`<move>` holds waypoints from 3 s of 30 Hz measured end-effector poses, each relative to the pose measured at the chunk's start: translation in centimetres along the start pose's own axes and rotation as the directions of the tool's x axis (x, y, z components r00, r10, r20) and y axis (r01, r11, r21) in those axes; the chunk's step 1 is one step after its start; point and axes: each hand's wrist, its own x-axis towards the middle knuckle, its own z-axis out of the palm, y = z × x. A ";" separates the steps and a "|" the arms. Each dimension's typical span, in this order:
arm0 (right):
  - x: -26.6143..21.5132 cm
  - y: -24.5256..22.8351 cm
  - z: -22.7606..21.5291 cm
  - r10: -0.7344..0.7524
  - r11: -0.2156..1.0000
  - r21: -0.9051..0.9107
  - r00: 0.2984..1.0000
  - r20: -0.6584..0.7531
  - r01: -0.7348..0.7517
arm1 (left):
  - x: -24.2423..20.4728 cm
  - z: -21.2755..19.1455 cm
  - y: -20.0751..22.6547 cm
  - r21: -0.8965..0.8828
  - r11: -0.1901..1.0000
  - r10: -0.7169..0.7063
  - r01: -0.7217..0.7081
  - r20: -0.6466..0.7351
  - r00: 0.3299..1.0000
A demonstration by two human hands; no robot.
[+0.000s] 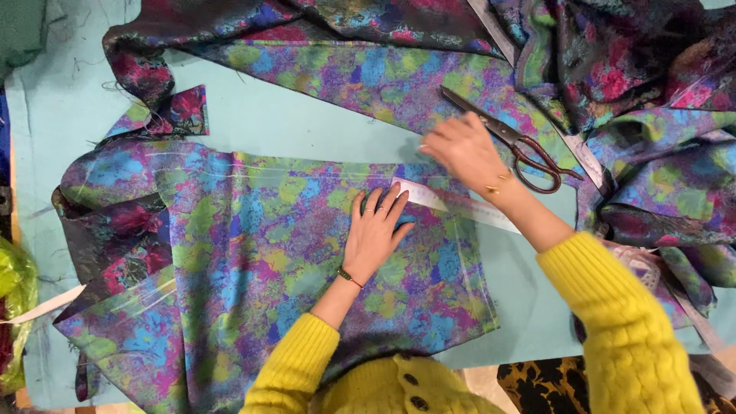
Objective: The person measures a piece of yellow and black patterned fabric with a ruler, then lays out a large piece of multicolored fabric on a table. They use a ruler and chalk to mark measurements on the multicolored fabric before cutting it with scissors.
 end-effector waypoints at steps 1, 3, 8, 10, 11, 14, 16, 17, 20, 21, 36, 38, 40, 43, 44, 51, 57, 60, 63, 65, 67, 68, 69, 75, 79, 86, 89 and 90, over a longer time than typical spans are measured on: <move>-1.4 -0.3 -1.2 0.002 1.000 0.000 1.000 0.000 -0.002 | 0.0 0.0 -0.1 -0.001 1.000 0.002 -0.002 0.001 1.000; -4.2 -0.9 -3.7 0.305 0.884 0.231 0.876 0.372 -0.406 | 0.0 0.2 -0.1 -0.012 1.000 0.000 0.000 0.010 1.000; -14.1 0.2 -6.3 0.427 0.634 0.281 0.630 0.649 -0.720 | -0.2 0.6 -0.3 0.015 1.000 0.010 -0.010 0.011 1.000; -18.2 1.1 -6.6 0.449 0.555 0.288 0.572 0.687 -0.781 | -0.1 0.6 -0.2 0.021 1.000 0.015 -0.016 0.010 1.000; -20.2 1.4 -6.5 0.464 0.534 0.310 0.579 0.670 -0.787 | -0.1 0.6 -0.2 0.027 0.999 0.018 -0.018 0.004 1.000; -24.5 2.4 -5.2 0.487 0.467 0.377 0.589 0.645 -0.800 | -0.1 0.3 -0.1 0.029 0.999 0.022 -0.022 -0.009 1.000; -25.4 2.5 -4.7 0.498 0.420 0.421 0.592 0.634 -0.804 | 0.0 0.1 -0.1 0.028 0.999 0.028 -0.027 -0.018 0.999; -25.0 2.4 -4.8 0.492 0.420 0.425 0.595 0.635 -0.801 | 0.1 0.0 -0.1 0.029 0.999 0.017 -0.016 -0.025 1.000; -22.9 1.2 -6.1 0.479 0.375 0.454 0.588 0.652 -0.808 | 0.0 -0.1 -0.1 0.042 0.999 -0.015 0.016 -0.019 1.000; -22.1 0.6 -6.6 0.469 0.329 0.476 0.578 0.668 -0.816 | -0.1 0.0 0.0 0.053 0.998 -0.039 0.039 -0.006 0.999; -20.2 -4.6 -7.2 0.490 0.169 0.407 0.435 0.756 -0.897 | -0.1 -2.2 1.5 -0.402 0.850 -0.370 0.340 0.002 0.929; -19.1 -5.0 -7.3 0.496 0.191 0.409 0.448 0.744 -0.892 | -0.7 -3.0 2.7 -0.637 0.650 -0.555 0.414 -0.025 0.831; -17.5 -5.7 -7.5 0.503 0.210 0.413 0.461 0.731 -0.886 | -0.9 -3.6 3.4 -0.822 0.397 -0.713 0.409 0.004 0.701; -14.1 -7.0 -7.6 0.404 0.196 0.529 0.560 0.724 -0.826 | -1.2 -4.0 3.0 -0.898 -0.240 -0.591 0.368 0.436 0.679; -12.9 -7.2 -7.5 0.361 0.245 0.554 0.605 0.710 -0.796 | -1.6 -3.9 2.5 -0.871 -0.265 -0.469 0.413 0.491 0.734; -8.7 -7.5 -5.0 0.209 0.342 0.648 0.728 0.654 -0.680 | -1.6 -3.0 0.2 -0.777 -0.360 -0.328 0.517 0.624 0.709; -11.7 -2.3 -2.1 0.536 0.378 0.703 0.761 0.365 -0.603 | -0.6 -2.7 -3.8 -0.801 -0.346 -0.550 0.489 0.595 0.586; -15.0 0.6 -1.2 0.725 0.146 0.760 0.591 0.354 -0.634 | -0.4 -4.8 -5.7 -0.834 -0.285 -0.629 0.472 0.535 0.564; -14.9 -0.4 -2.3 0.762 0.084 0.781 0.545 0.350 -0.619 | -0.5 -5.8 -6.9 -0.834 -0.255 -0.685 0.489 0.513 0.517; -13.8 -1.6 -3.4 0.759 0.136 0.754 0.557 0.337 -0.642 | -1.0 -5.3 -7.6 -0.853 -0.232 -0.691 0.467 0.482 0.539; -12.6 -2.5 -4.5 0.754 0.190 0.724 0.571 0.325 -0.663 | -1.4 -4.5 -8.3 -0.872 -0.209 -0.696 0.442 0.451 0.560; -12.1 -2.7 -5.0 0.724 0.305 0.670 0.621 0.299 -0.677 | -1.6 -3.9 -8.5 -0.891 -0.202 -0.726 0.408 0.416 0.548; -11.5 -3.0 -5.5 0.689 0.416 0.606 0.670 0.276 -0.678 | -1.7 -3.3 -8.8 -0.908 -0.192 -0.755 0.372 0.379 0.535; -13.1 -2.5 -2.3 0.610 0.662 0.394 0.764 0.212 -0.638 | -1.1 -3.4 -8.1 -0.916 -0.093 -0.804 0.391 0.301 0.513; -12.8 -2.7 -2.4 0.593 0.674 0.413 0.782 0.193 -0.612 | -3.0 0.8 -10.1 -0.925 -0.119 -0.815 0.360 0.298 0.497; -13.3 -2.4 -1.7 0.542 0.734 0.368 0.819 0.189 -0.571 | -1.2 -3.6 -8.0 -0.925 -0.044 -0.791 0.379 0.264 0.553; -13.3 -2.5 -1.5 0.517 0.770 0.332 0.837 0.176 -0.545 | -1.3 -3.5 -8.4 -0.923 0.003 -0.788 0.385 0.235 0.569; -13.4 -2.4 -1.4 0.511 0.778 0.328 0.844 0.164 -0.536 | -1.3 -3.2 -8.6 -0.922 0.029 -0.786 0.386 0.218 0.579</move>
